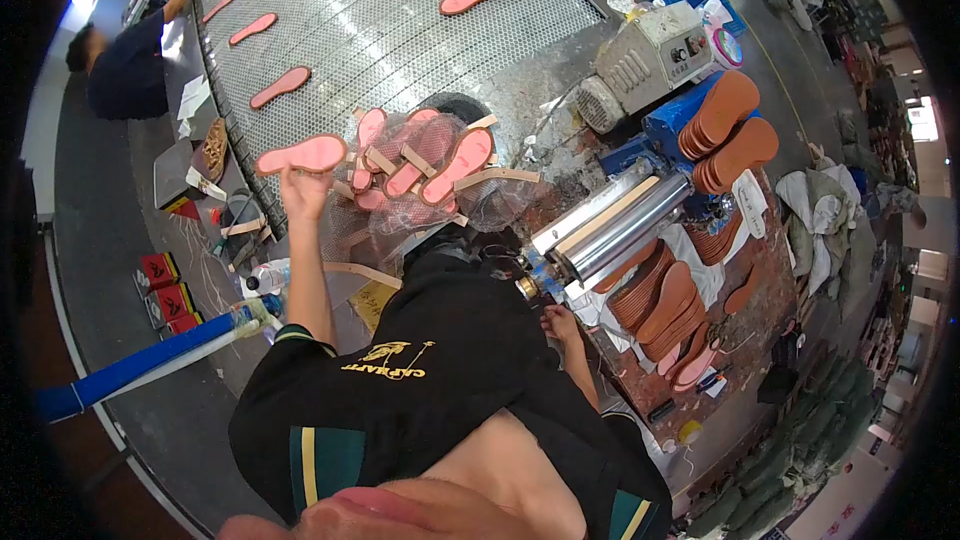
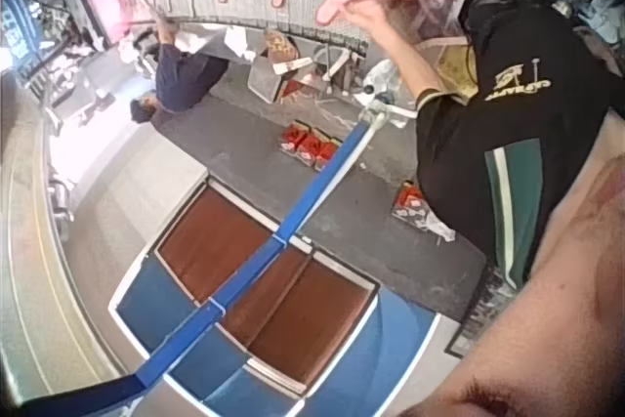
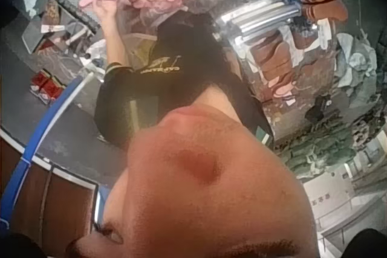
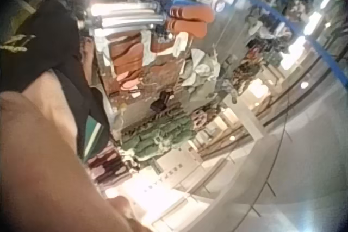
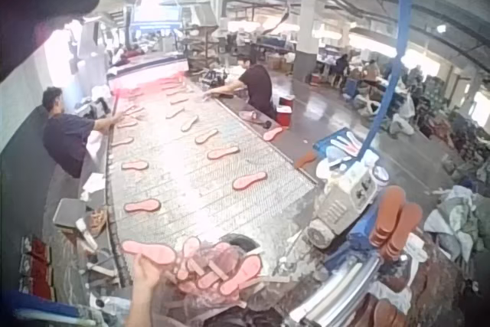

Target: The worker is feeding shoe soles through a roller-based glue applicator machine and then placing them onto a mesh conveyor belt.

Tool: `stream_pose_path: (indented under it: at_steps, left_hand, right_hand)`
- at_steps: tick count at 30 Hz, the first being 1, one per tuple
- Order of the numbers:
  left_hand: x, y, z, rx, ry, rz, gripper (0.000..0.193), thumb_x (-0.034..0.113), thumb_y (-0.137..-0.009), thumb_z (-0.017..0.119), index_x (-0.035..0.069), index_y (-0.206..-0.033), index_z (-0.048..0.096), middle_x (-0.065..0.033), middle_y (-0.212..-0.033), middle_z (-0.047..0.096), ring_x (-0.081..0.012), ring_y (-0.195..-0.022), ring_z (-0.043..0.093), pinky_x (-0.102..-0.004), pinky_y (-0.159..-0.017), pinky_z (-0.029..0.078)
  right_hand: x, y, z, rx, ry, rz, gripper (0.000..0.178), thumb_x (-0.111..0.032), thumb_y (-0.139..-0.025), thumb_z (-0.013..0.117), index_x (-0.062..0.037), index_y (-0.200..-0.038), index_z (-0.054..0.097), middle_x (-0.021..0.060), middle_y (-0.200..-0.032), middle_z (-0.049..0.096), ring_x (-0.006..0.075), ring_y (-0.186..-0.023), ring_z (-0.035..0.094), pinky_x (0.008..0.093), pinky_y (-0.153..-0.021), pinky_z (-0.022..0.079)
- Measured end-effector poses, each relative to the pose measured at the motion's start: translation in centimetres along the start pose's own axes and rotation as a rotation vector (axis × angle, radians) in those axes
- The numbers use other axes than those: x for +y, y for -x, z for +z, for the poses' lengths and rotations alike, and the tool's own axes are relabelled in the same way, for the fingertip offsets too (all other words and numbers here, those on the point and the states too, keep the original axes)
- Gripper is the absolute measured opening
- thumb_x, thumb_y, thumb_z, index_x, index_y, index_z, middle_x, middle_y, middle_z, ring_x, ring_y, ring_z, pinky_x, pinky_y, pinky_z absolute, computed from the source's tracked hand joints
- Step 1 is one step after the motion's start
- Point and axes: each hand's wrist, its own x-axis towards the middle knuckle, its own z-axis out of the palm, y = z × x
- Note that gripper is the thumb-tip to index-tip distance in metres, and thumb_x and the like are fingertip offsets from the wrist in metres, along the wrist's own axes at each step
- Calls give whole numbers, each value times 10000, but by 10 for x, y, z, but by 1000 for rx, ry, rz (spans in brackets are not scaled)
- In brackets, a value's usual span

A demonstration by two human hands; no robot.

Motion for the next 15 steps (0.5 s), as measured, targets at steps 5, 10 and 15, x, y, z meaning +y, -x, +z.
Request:
stream_pose_path:
  at_steps: [5, 10, 15]
  left_hand:
    - [28, -24, -62, 400, -184, -75, 408, 314, -893, 533, 35, -1186, 476, -151, -1184, 557, -284, -1079, 554, -408, -931, 465]
    - [-5, -14, -64, 406, -665, -4, 128, 188, -900, 542, 65, -915, 572, -32, -771, 588, -114, -653, 570, -252, -555, 474]
    - [-49, 12, 20, 134, -807, 22, 200, 134, -928, 497, 118, -730, 482, 42, -588, 420, -60, -476, 375, -209, -415, 305]
  right_hand:
    - [-8, 6, -2, 7, -91, 19, 157, -190, -917, 521, -134, -1052, 577, 13, -864, 640, 116, -666, 605, 264, -546, 489]
    - [22, 25, -31, 265, -203, -107, 162, -188, -911, 543, -69, -1009, 591, 46, -794, 643, 120, -628, 615, 264, -505, 495]
    - [-92, 120, -79, 1074, 137, -697, 180, -132, -901, 531, 26, -861, 605, 76, -688, 604, 131, -599, 557, 288, -567, 454]
